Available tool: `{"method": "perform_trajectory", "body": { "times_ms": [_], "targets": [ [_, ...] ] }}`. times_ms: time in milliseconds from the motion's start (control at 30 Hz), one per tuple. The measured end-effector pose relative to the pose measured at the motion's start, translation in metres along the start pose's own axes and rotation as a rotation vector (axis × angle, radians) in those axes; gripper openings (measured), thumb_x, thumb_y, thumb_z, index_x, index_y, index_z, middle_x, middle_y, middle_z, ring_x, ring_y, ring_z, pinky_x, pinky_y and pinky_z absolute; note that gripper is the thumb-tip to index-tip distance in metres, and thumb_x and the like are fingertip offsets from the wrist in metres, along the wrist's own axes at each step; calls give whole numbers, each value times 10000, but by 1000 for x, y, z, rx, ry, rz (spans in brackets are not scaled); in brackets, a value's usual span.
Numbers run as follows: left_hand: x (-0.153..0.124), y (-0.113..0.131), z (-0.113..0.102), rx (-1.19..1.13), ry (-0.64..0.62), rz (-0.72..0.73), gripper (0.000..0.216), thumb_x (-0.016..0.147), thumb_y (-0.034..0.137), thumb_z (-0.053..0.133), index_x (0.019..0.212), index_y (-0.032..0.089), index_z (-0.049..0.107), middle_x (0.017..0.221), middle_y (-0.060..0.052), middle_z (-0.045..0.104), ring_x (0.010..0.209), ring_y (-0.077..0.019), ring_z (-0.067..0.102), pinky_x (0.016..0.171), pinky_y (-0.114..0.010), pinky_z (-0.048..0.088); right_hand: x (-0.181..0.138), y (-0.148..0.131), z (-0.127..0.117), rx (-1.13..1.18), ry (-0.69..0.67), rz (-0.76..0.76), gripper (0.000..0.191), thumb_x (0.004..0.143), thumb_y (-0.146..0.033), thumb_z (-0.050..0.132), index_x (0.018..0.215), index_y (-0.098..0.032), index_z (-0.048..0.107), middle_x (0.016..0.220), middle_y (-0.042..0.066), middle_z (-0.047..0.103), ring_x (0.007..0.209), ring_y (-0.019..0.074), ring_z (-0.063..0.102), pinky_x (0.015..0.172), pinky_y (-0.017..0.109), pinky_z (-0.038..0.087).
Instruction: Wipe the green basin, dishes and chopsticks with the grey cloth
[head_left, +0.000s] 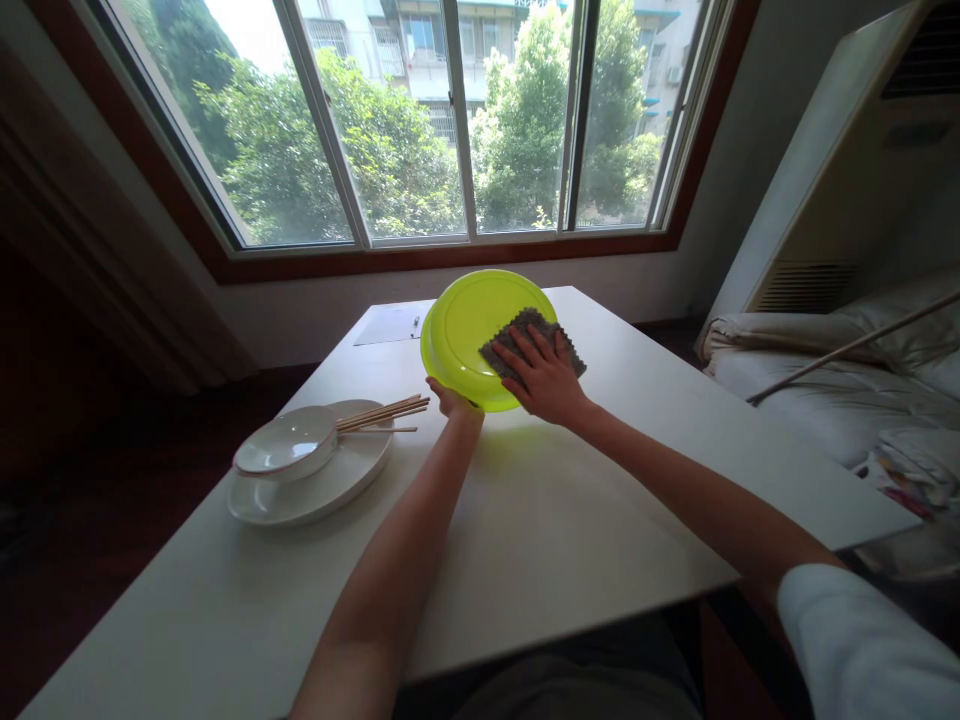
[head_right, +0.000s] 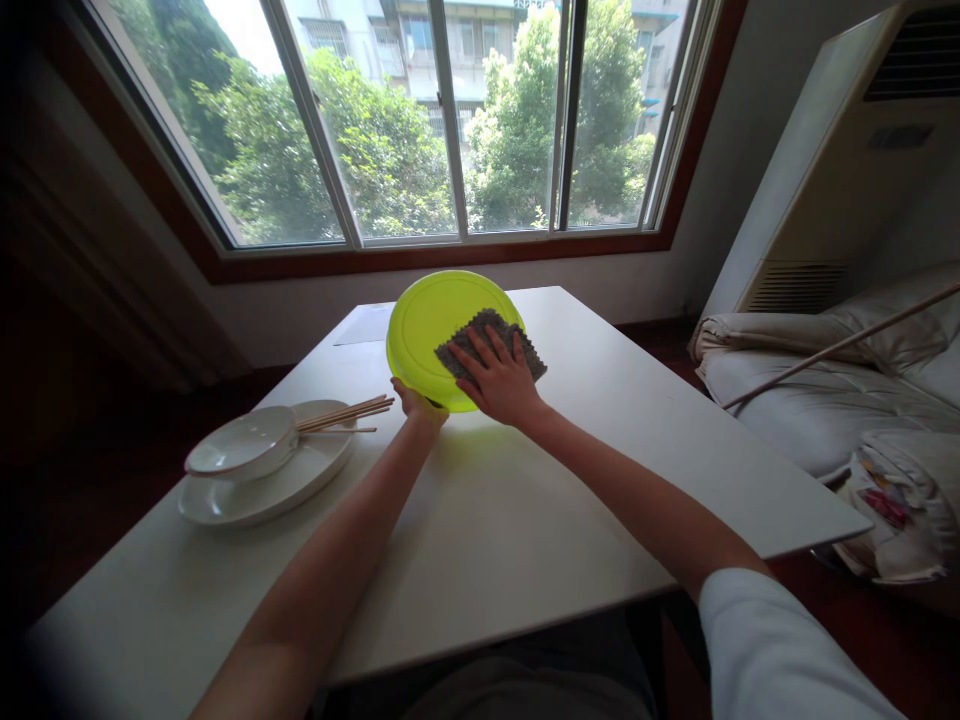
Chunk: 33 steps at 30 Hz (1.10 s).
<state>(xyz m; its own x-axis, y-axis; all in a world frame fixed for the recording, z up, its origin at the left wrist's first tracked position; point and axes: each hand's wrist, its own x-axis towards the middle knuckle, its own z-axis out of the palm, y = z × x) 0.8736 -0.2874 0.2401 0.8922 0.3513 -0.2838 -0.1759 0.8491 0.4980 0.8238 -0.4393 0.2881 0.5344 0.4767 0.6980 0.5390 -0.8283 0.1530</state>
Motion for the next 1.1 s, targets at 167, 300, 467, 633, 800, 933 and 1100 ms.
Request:
{"method": "perform_trajectory", "body": {
  "times_ms": [167, 300, 467, 633, 800, 933, 1100],
  "targets": [
    [-1, 1, 1, -15, -31, 23, 699, 864, 651, 257, 1287, 181, 554, 1320, -102, 556, 1200, -268, 533, 962, -402, 467, -1, 3, -6, -1, -51, -105, 515, 934, -445, 372, 1428, -298, 356, 1504, 53, 323, 1382, 295, 255, 1116, 547, 111],
    [1, 0, 0, 41, 19, 9, 672, 857, 650, 293, 1274, 198, 564, 1338, -87, 543, 1244, -258, 493, 993, -396, 438, 26, 28, -7, -5, -71, 139, 545, 925, -464, 369, 1438, -283, 339, 1519, 76, 285, 1385, 315, 239, 1087, 541, 206],
    [-1, 0, 3, 53, 21, -18, 664, 847, 658, 321, 1302, 224, 536, 1375, -70, 511, 1245, -240, 492, 985, -368, 445, 61, 38, -10, -43, -65, 281, 559, 931, -462, 343, 1450, -258, 314, 1532, 103, 242, 1389, 341, 213, 1063, 560, 231],
    [-6, -1, 6, 29, -56, -6, 691, 871, 645, 246, 1353, 208, 481, 1399, -66, 486, 1259, -240, 477, 1012, -372, 421, 79, 13, -11, -36, -12, 269, 538, 939, -461, 328, 1443, -273, 322, 1525, 109, 259, 1386, 342, 212, 1062, 633, 142],
    [-7, -6, 9, -93, -243, 67, 633, 903, 573, 219, 1338, 213, 505, 1351, -61, 535, 1216, -224, 523, 1013, -349, 422, 76, -20, -10, 38, -52, -54, 492, 941, -455, 352, 1411, -310, 378, 1516, 75, 292, 1388, 313, 227, 1089, 619, 96],
    [-7, -7, 10, -73, -204, 76, 598, 908, 560, 236, 1295, 230, 550, 1319, -59, 563, 1203, -215, 536, 989, -333, 443, 77, -17, -10, 74, -56, -137, 475, 941, -444, 364, 1397, -317, 399, 1510, 66, 307, 1382, 307, 245, 1095, 608, 114],
    [-11, -11, 7, 31, -8, 1, 633, 865, 613, 343, 1272, 183, 567, 1297, -101, 574, 1195, -257, 538, 963, -371, 464, 86, 0, -7, 82, -21, 48, 484, 936, -455, 369, 1397, -312, 398, 1499, 72, 323, 1368, 331, 242, 1073, 637, 113]
  ]
}}
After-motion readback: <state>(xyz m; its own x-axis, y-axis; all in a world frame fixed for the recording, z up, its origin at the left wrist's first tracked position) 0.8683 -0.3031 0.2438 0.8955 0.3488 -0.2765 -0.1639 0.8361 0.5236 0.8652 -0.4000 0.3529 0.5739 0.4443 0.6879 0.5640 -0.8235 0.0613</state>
